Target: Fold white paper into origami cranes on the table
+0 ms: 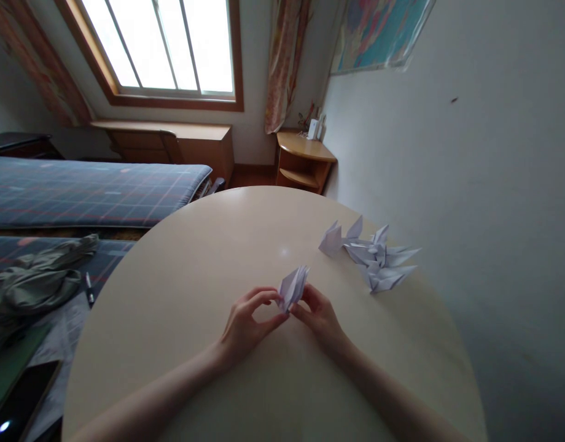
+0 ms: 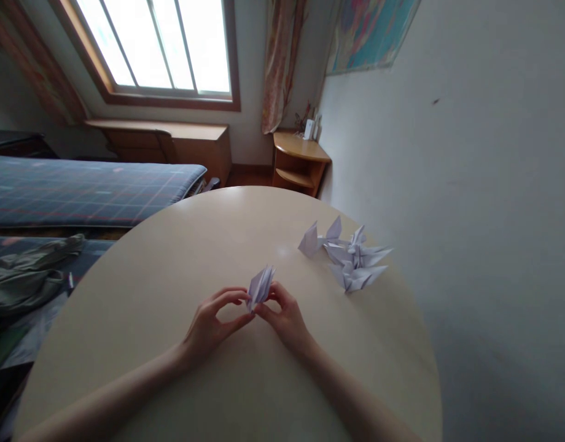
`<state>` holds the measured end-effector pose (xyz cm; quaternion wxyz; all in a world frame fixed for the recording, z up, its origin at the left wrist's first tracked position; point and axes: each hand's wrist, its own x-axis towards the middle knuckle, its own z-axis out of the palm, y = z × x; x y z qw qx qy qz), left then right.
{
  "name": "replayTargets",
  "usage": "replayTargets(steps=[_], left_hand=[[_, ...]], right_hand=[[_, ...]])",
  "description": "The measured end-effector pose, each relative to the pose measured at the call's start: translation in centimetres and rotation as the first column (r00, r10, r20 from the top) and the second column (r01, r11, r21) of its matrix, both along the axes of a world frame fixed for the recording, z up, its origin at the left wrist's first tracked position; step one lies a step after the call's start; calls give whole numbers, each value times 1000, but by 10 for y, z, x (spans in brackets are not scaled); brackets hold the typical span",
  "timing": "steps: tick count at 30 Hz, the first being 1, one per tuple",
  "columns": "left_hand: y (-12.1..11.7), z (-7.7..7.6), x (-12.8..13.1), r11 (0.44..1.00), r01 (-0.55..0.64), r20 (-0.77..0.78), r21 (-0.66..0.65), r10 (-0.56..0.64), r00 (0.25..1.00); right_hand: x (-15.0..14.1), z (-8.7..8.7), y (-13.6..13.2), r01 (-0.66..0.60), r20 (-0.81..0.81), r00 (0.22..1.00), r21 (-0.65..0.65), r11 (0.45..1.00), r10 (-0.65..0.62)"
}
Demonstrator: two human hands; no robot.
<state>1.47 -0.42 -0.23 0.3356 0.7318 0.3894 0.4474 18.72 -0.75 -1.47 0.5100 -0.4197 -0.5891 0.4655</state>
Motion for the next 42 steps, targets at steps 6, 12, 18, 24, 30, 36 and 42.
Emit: replayTargets(steps=[6,12,18,24,30,36,42], left_hand=[[3,-4,-2,1000,-3,47,18,2,999],[5,-8,-2,997,37,72,-69,-32,997],[7,-8,-3,984,77,128,-162,-57,990],[8,-11,-3,945,43,219,-325,30,975],[7,-14,-1,978,-41,156,-206,75,985],[6,-8,-1,999,1,116,-54,6,993],[3,0,-2,879,314,373,-359,-173,911]], right_hand=[[1,3,3,58,-7,998,38,998,-58],[0,-1,3,101,-78,991,-57,993,-105],[-3,3,0,84,-141,985,-96,992,-97],[-6,6,-5,-71,-261,965,-208,976,15],[-7,8,-9,-98,-158,985,-151,984,74],[-6,8,-12,-87,118,990,57,995,80],[-1,11,-13,-207,265,950,149,967,163]])
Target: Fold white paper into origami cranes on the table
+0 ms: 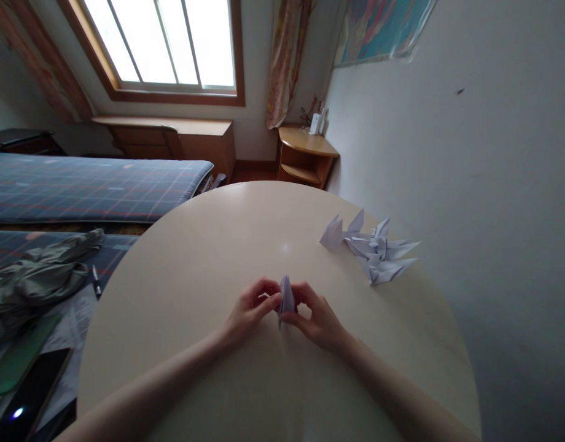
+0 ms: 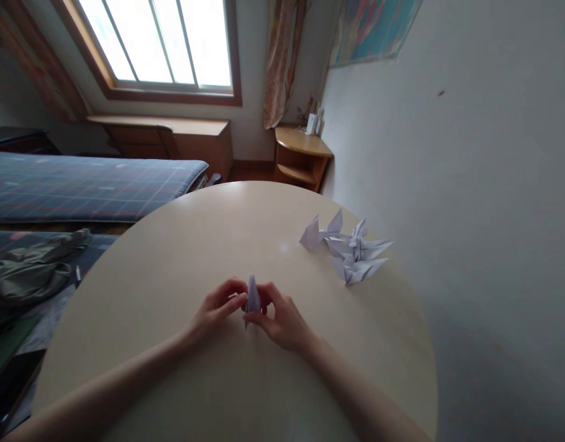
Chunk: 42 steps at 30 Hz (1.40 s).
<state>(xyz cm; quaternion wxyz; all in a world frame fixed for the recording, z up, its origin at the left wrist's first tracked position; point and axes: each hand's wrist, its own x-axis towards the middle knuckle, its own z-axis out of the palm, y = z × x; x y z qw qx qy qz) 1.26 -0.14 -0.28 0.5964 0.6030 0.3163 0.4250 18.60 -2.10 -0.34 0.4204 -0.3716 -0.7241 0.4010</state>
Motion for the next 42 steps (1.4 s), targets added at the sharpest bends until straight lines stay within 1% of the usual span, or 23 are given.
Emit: replayTargets(steps=[2,5,10,12,14,15,18,19,21,23,25,28,30,31,33,35,36,38,42], left_hand=[[-1,0,0,999,19,35,-44,-18,999],[-2,-2,0,999,19,55,-47,-17,998],[-1,-7,1,999,52,89,14,-53,995],[0,-8,1,998,47,88,44,-51,995],[0,-9,1,995,5,31,103,-8,999],[-1,-8,1,988,-31,-17,152,34,999],[-5,-5,1,940,-124,-153,318,179,972],[-7,-3,2,924,-139,-178,356,213,961],[-13,2,3,912,-137,-202,386,229,952],[-18,8,4,917,-148,-212,369,239,948],[-20,12,6,933,-158,-223,324,238,945],[-20,16,8,961,-123,-263,246,188,946],[-18,16,9,976,-101,-293,193,155,943],[-17,16,9,984,-95,-305,152,138,942],[-17,14,9,996,-81,-307,22,84,948],[-17,14,8,992,-63,-271,-109,31,962],[-17,14,8,988,-61,-248,-145,23,969],[-18,16,7,986,-83,-215,-145,51,975],[-17,19,6,984,-146,-169,-103,127,977]], right_hand=[[1,1,-1,-25,-6,1000,12,1000,25],[2,2,-2,-12,-17,1000,5,1000,12],[1,-1,-3,55,18,998,16,998,-55],[1,-2,-3,71,33,997,23,997,-72],[0,-2,-3,91,53,994,36,995,-93],[0,-1,-4,106,64,992,46,993,-109],[-2,4,-7,138,100,984,71,988,-144],[-3,6,-9,135,104,984,65,989,-141],[-4,10,-12,106,90,990,21,994,-107],[-6,14,-14,78,54,996,-31,996,-76],[-7,15,-15,68,22,998,-61,996,-67],[-8,16,-15,66,-7,998,-116,991,-67],[-9,15,-14,54,-30,998,-208,977,-62],[-10,15,-13,45,-49,997,-267,963,-60],[-12,15,-12,20,-98,993,-375,927,-61],[-14,15,-12,3,-153,985,-432,902,-76],[-14,15,-12,3,-178,980,-440,898,-90],[-14,14,-11,25,-218,967,-438,899,-133],[-10,12,-6,122,-260,935,-400,908,-241]])
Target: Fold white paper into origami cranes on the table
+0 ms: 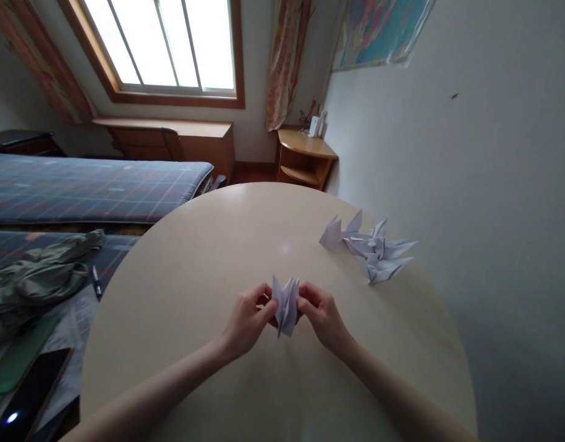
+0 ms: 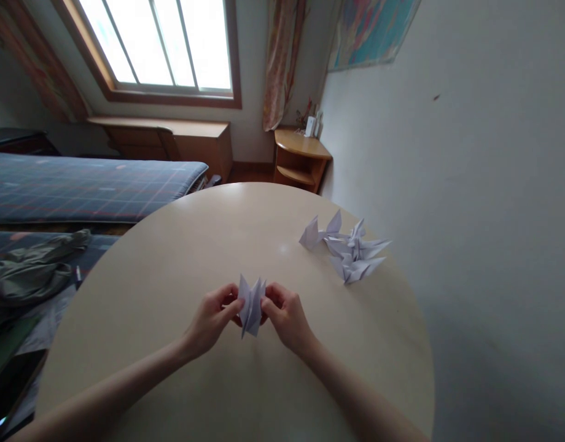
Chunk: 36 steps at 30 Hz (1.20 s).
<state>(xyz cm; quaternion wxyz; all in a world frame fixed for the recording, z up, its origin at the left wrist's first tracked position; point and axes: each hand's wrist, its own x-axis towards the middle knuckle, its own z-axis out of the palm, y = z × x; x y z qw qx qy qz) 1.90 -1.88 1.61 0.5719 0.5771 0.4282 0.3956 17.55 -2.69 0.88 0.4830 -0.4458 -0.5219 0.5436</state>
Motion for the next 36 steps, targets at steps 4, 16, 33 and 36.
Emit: replayTargets(steps=[4,16,33,36], left_hand=[[1,-1,0,1000,-31,54,-1,31,998],[9,-10,-2,985,-168,229,-26,169,959],[-1,-13,1,996,43,-139,83,-31,990],[-1,-10,0,993,11,-153,116,6,988]], right_hand=[[4,-1,7,84,-76,994,-10,996,-85],[8,6,10,127,-257,951,-171,977,-169],[7,6,4,-144,-38,989,-117,983,140],[6,9,1,-152,127,980,-38,988,156]])
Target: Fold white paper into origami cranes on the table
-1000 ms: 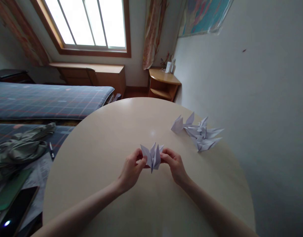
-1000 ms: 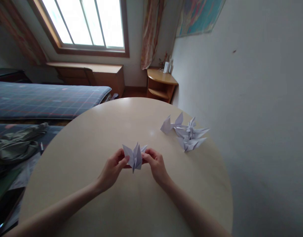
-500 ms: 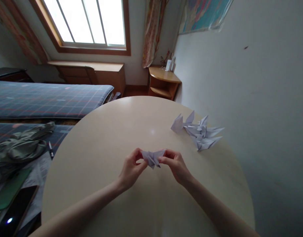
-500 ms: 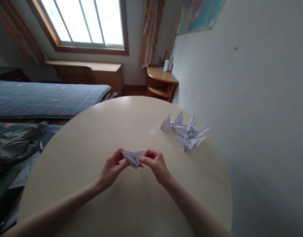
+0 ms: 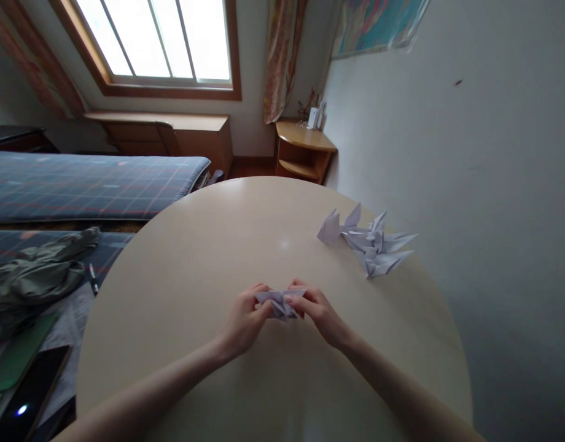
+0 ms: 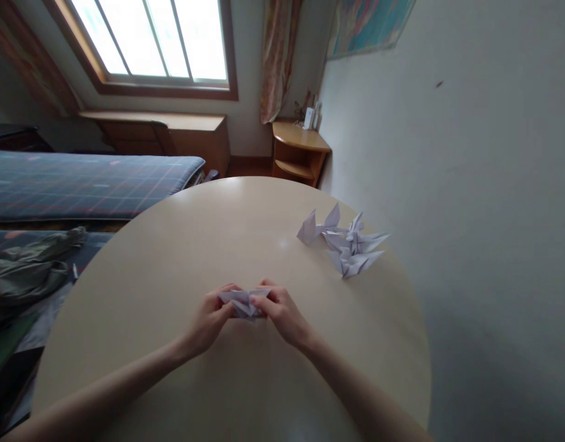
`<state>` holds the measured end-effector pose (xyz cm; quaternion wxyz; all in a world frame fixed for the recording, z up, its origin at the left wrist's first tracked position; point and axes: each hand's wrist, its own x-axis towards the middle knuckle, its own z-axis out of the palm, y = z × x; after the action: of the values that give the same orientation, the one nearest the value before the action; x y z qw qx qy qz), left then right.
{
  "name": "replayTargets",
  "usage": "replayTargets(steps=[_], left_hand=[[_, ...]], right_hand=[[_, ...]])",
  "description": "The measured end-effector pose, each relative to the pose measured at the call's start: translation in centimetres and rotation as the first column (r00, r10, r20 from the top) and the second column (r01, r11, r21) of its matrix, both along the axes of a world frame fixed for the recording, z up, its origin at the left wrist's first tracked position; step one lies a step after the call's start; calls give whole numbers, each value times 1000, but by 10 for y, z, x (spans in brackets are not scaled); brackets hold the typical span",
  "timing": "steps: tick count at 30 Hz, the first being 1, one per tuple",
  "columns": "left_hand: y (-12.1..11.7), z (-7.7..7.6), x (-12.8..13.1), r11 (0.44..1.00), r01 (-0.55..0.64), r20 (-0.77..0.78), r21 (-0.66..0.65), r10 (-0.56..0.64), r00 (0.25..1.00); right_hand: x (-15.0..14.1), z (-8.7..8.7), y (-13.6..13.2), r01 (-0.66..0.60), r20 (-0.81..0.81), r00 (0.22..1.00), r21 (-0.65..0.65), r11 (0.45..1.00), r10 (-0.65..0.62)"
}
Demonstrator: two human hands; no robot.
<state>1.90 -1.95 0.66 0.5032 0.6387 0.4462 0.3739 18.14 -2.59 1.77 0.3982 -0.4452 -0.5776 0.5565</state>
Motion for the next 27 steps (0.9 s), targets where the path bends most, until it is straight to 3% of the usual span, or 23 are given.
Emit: replayTargets(steps=[7,11,14,17,20,23,27], left_hand=[[-4,6,-1,952,74,-199,297,-14,980],[-7,7,0,929,91,-184,358,-25,983],[-5,9,-1,938,38,-169,344,22,985],[0,9,-3,973,-43,-85,228,64,994],[9,3,-5,997,-74,141,-29,78,987],[17,-3,-7,957,-54,363,-286,161,918],[25,-4,-10,897,-13,505,-442,261,823]], right_hand=[[-1,8,-5,-75,286,957,71,995,52],[-1,7,-5,-108,389,921,252,962,2],[0,3,-2,-126,363,932,334,934,-5],[4,0,3,-76,244,970,247,966,14],[7,-4,8,-33,69,997,91,995,27],[12,-8,11,-17,-85,996,-3,1000,16],[21,-12,18,-61,-203,978,-73,995,45]])
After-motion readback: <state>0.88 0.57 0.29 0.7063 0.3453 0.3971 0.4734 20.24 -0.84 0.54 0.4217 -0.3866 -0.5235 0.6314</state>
